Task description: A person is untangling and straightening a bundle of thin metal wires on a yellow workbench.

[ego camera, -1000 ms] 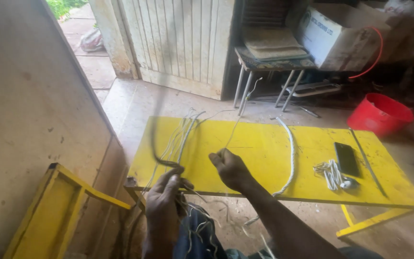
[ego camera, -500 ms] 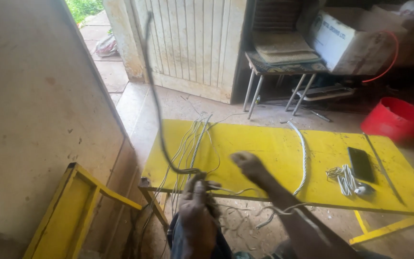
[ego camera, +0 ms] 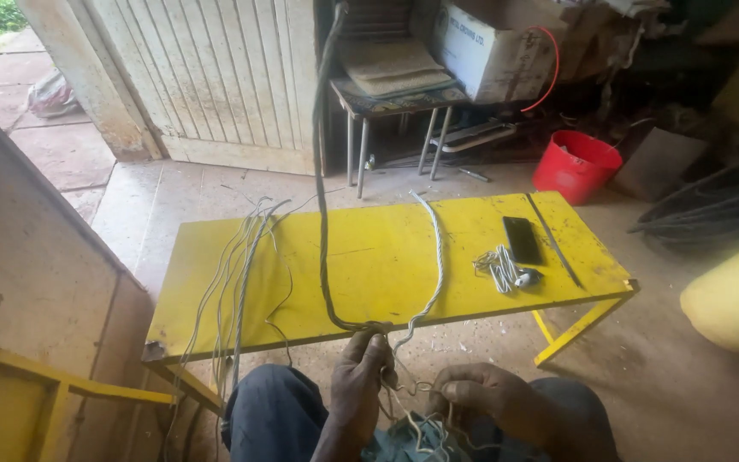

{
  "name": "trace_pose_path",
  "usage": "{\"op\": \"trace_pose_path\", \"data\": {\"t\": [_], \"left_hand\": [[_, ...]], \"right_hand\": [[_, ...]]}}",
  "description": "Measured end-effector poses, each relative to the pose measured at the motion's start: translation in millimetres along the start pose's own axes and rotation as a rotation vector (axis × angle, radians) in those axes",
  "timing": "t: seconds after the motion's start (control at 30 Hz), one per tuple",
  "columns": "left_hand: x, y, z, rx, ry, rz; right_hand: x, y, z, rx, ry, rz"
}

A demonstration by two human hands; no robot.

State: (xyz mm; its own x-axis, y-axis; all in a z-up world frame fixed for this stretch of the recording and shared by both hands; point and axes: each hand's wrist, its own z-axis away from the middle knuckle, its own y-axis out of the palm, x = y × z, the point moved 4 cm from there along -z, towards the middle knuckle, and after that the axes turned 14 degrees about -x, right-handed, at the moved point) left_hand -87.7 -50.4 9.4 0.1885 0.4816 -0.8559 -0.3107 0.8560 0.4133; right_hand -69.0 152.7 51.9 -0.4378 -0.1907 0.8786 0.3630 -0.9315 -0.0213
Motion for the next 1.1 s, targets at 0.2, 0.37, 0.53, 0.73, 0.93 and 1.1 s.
{"op": "trace_pose_path", "data": {"t": [0.2, 0.37, 0.53, 0.73, 0.93, 1.1], "left_hand": [[-3.3, -4.7, -0.3, 0.086, -0.069, 0.031], [11.4, -3.1, 3.1, 0.138, -0.154, 0.227], [4.8, -5.4, 0.1, 0.152, -0.12, 0.313], [-4.4, -9.5, 6.9, 0.157, -0.076, 0.187], [-7.9, -7.0, 5.4, 0.108, -0.087, 0.201], [-14.2, -8.8, 13.9, 0.0, -0.132, 0.077]], "right_hand": [[19.3, -0.9, 15.7, -0.371, 0.023, 0.212], [0.4, -2.7, -0.3, -0.566, -0.054, 0.393], [-15.8, 16.7, -9.0, -0.49, 0.036, 0.024], [-23.1, -1.6, -9.9, -0.757, 0.004, 0.149], [-28.7, -49.8, -11.7, -0.119, -0.377, -0.815], [55.1, 0.0, 79.5, -0.693, 0.354, 1.01]]}}
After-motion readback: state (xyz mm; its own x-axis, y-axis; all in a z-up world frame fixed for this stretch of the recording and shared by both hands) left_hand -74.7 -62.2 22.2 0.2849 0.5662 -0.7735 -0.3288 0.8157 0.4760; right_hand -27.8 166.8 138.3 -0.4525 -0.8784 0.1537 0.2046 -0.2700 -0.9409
